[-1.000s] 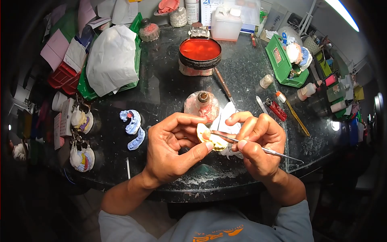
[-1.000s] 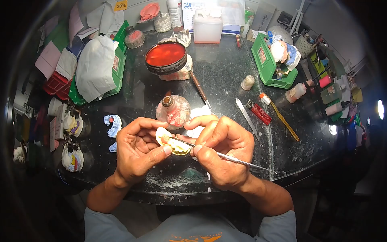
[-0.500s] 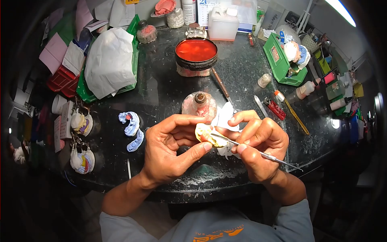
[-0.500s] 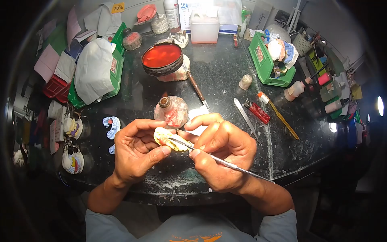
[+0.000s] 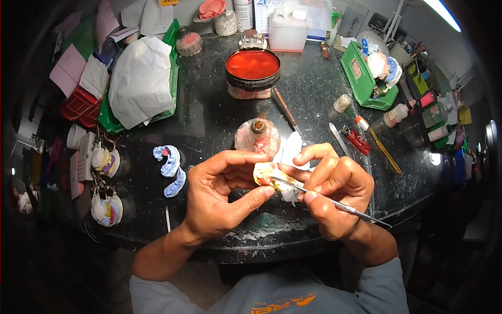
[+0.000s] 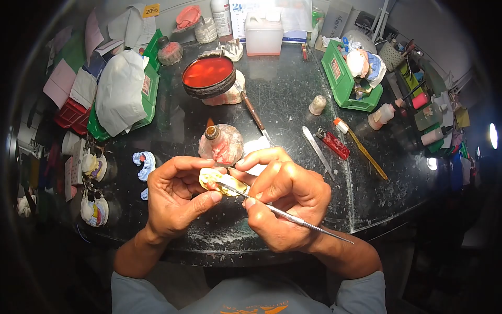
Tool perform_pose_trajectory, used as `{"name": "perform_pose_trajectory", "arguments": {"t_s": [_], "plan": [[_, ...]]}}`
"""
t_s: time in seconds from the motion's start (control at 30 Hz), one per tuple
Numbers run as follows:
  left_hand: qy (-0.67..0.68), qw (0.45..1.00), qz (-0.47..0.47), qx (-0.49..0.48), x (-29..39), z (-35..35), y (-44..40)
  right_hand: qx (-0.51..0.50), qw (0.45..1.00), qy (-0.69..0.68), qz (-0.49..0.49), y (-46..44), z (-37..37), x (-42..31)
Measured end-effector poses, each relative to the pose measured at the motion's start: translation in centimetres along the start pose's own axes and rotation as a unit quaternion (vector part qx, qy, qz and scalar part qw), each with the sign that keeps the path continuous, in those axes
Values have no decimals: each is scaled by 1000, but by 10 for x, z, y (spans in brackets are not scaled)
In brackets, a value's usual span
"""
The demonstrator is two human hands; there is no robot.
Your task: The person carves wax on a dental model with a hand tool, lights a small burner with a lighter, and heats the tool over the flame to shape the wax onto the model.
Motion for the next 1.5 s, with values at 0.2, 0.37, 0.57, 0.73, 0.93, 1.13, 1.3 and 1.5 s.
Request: {"name": "perform_pose_trajectory", "arguments": {"t_s": [0.2, 0.37, 0.57, 0.73, 0.93, 1.13, 1.3, 1.5], "plan": [[-2, 1000, -1, 0, 0, 0, 0, -10, 999, 22, -24, -2, 1, -2], [0, 1000, 1, 1, 0, 0, 0, -2, 1000, 7, -12, -1, 1, -1], [-6, 1000, 1, -2, 0, 0, 0, -5, 1000, 5, -10, -1, 1, -1], [-6, 1000, -3, -4, -1, -1, 1, -9, 1000, -27, 4, 1, 1, 2], [10, 1000, -18, 0, 0, 0, 1, -5, 998, -52, 23, -2, 0, 2], [39, 997, -61, 24, 3, 2, 1, 54, 993, 14, 103, -6, -1, 10], [44, 997, -60, 31, 2, 2, 2, 23, 988, 6, 154, -5, 3, 16], [68, 995, -62, 38, 4, 1, 2, 27, 994, 34, 96, -4, -1, 14]]}}
Point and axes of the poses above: each hand's wrist, its own y-axis away from the middle knuckle, its own z-axis out of the palm, x = y × z, the point moved 4 cm from there along -y, towards the middle knuckle, and after that the axes turned 6 degrees about y, right-handed, at the moved point
